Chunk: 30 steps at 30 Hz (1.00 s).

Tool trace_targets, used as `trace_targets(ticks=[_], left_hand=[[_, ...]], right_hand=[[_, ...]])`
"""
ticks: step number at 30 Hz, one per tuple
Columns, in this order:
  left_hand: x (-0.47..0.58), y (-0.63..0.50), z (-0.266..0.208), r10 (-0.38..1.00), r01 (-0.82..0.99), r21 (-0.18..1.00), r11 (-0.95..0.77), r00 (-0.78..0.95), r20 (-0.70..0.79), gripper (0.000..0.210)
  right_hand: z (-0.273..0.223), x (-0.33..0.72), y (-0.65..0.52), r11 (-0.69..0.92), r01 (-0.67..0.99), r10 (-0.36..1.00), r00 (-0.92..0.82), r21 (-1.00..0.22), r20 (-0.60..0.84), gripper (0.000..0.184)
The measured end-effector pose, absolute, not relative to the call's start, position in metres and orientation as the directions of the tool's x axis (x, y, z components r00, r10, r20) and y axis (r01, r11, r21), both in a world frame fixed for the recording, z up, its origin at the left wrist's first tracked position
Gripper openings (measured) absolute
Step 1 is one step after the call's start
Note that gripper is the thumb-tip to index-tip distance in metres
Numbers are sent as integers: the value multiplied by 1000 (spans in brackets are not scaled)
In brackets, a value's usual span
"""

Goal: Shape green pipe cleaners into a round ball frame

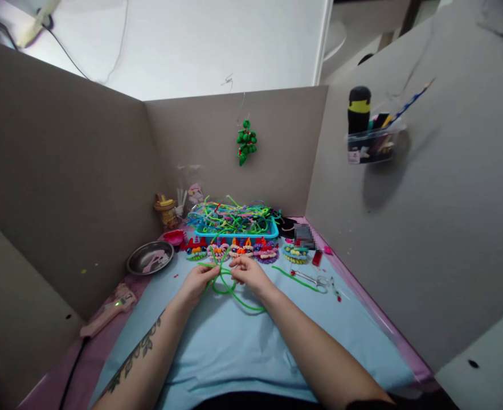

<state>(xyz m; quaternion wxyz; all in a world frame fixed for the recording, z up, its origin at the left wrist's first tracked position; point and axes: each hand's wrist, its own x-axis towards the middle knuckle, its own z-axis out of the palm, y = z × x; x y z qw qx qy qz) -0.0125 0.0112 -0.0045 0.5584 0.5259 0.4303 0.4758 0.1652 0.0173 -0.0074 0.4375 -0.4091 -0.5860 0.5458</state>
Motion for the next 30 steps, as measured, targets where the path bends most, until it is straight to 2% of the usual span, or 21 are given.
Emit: trace_targets(ticks=[3,5,7,11,14,19,23,30], left_hand=[[-12,13,-6,985,-43,998,-43,168,49,35],[-13,15,-7,991,-20,996,-82,106,84,37],[-14,17,-7,992,-9,992,-126,23,126,37],[-17,20,-8,988,-10,990,-139,-75,138,37],[-19,21,-9,987,3,993,-116,-114,116,38],[-19,22,-10,983,7,994,-111,-145,111,38],[-18,22,-9,977,-11,994,-111,-183,107,39],[-20,21,-5,979,-44,997,-62,-195,52,43]], right_hand=[[-4,164,13,281,168,954,-153,-945,256,17],[1,163,6,458,366,881,-67,-810,468,10],[6,161,-4,547,534,800,-107,-645,590,13],[7,151,-21,538,726,808,-300,-427,507,15],[3,142,-27,523,787,828,-378,-328,413,15],[-2,133,-30,482,795,865,-365,-367,345,18],[-4,131,-30,482,791,865,-363,-377,345,23],[-8,128,-28,510,808,851,-423,-295,311,20]])
